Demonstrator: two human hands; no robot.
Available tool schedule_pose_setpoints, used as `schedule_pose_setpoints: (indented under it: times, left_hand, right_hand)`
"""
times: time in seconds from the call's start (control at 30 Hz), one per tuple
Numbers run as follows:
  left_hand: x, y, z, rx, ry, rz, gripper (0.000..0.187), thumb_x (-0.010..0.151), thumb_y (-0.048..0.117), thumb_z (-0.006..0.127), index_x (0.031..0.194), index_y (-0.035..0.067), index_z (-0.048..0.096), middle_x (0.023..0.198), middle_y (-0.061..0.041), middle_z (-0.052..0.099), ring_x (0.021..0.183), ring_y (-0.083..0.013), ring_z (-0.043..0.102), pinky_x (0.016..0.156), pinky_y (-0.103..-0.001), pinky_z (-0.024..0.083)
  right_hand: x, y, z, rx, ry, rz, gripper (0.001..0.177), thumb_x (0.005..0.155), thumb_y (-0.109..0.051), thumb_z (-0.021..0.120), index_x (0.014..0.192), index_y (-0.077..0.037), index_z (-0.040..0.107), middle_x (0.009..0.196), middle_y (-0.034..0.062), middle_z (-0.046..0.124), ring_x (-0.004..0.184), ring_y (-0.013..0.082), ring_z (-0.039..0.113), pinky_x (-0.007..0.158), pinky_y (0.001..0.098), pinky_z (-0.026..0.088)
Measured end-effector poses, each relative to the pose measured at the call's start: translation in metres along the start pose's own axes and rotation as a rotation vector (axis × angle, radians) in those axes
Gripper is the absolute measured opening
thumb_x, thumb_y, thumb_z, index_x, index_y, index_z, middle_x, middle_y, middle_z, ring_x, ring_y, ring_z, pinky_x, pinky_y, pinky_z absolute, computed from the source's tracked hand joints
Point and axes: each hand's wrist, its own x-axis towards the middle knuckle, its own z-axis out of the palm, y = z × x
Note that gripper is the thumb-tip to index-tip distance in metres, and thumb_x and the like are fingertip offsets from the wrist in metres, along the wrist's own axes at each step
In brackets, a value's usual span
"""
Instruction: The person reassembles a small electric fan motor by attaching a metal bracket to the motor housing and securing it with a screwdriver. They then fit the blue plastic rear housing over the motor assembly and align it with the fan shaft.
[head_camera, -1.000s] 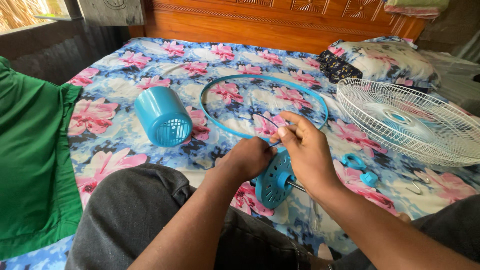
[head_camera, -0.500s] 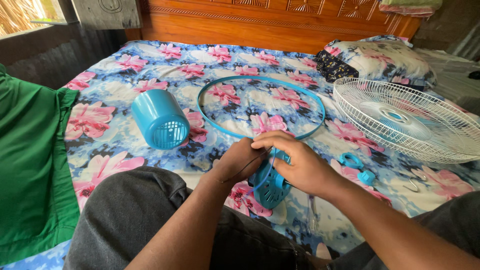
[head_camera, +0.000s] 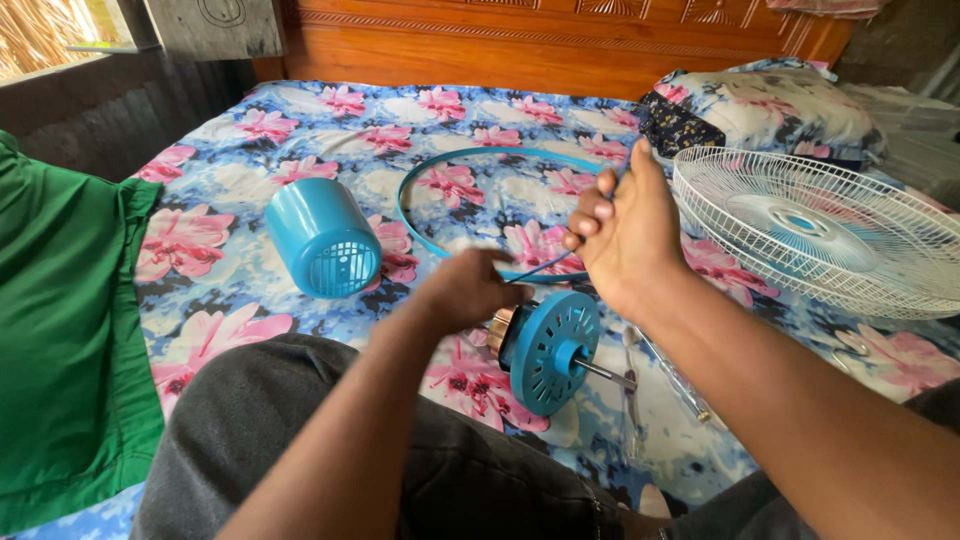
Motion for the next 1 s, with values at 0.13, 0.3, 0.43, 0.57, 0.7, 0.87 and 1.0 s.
schedule_pose_setpoints:
  times: [0.13,0.3,0.43,0.57,0.7,0.87,1.0]
  left_hand:
    - [0.034,0.008,-0.099,0.228,0.6,-0.073,0.054,0.082,0.035,0.073,0.119,-0.004,0.062,0.11,-0.026,0.069,0.105,-0.0389,0.067,0.089,-0.05,0.052]
    - [0.04,-0.034,-0.199,0.299,0.74,-0.456,0.067,0.081,0.046,0.07,0.127,0.0,0.055,0.12,-0.023,0.063,0.114,-0.0408,0.06,0.095,-0.052,0.047]
    - [0.036,-0.055,-0.209,0.277,0.704,-0.516,0.077,0.08,0.055,0.068,0.133,0.003,0.049,0.129,-0.02,0.058,0.12,-0.0423,0.055,0.1,-0.054,0.043]
    - [0.044,-0.065,-0.193,0.244,0.661,-0.526,0.086,0.079,0.063,0.066,0.14,0.007,0.043,0.137,-0.017,0.053,0.127,-0.0439,0.049,0.105,-0.055,0.038]
    - [0.047,-0.088,-0.196,0.206,0.647,-0.555,0.096,0.078,0.072,0.064,0.147,0.01,0.037,0.146,-0.015,0.048,0.134,-0.0454,0.044,0.11,-0.057,0.034]
    - [0.062,-0.112,-0.216,0.163,0.667,-0.615,0.109,0.077,0.083,0.062,0.155,0.014,0.03,0.156,-0.012,0.041,0.142,-0.0474,0.037,0.116,-0.06,0.029]
    - [0.076,-0.116,-0.193,0.189,0.573,-0.658,0.119,0.076,0.092,0.06,0.162,0.017,0.024,0.165,-0.009,0.036,0.149,-0.0489,0.031,0.121,-0.061,0.025]
  right_hand:
    - [0.01,0.005,-0.015,-0.027,-0.126,0.04,0.041,0.107,-0.05,0.043,0.084,-0.016,0.048,0.065,-0.004,0.034,0.06,0.0132,0.036,0.062,0.0334,0.036]
    - [0.005,0.015,-0.038,0.017,-0.077,0.084,0.037,0.107,-0.046,0.047,0.084,-0.018,0.048,0.065,-0.0043,0.035,0.06,0.0125,0.036,0.061,0.0323,0.036]
    - [0.004,0.012,-0.042,0.03,-0.084,0.081,0.037,0.106,-0.045,0.05,0.082,-0.018,0.048,0.064,-0.0036,0.035,0.059,0.0141,0.039,0.061,0.0332,0.037]
    - [-0.003,0.008,-0.043,0.016,-0.06,0.071,0.036,0.106,-0.043,0.049,0.082,-0.017,0.049,0.063,-0.0033,0.037,0.059,0.0142,0.04,0.062,0.0339,0.038]
    - [-0.007,0.005,-0.04,-0.007,-0.043,0.075,0.033,0.109,-0.041,0.048,0.088,-0.016,0.054,0.063,-0.0041,0.037,0.059,0.0129,0.039,0.062,0.0333,0.039]
    - [-0.011,0.002,-0.033,-0.135,-0.06,-0.007,0.022,0.108,-0.029,0.05,0.112,-0.01,0.061,0.065,-0.0035,0.04,0.06,0.0111,0.041,0.063,0.0331,0.04]
    - [-0.016,0.0,-0.03,-0.149,-0.064,0.002,0.02,0.106,-0.026,0.053,0.117,-0.01,0.06,0.069,-0.0017,0.047,0.061,0.0112,0.043,0.065,0.0329,0.042]
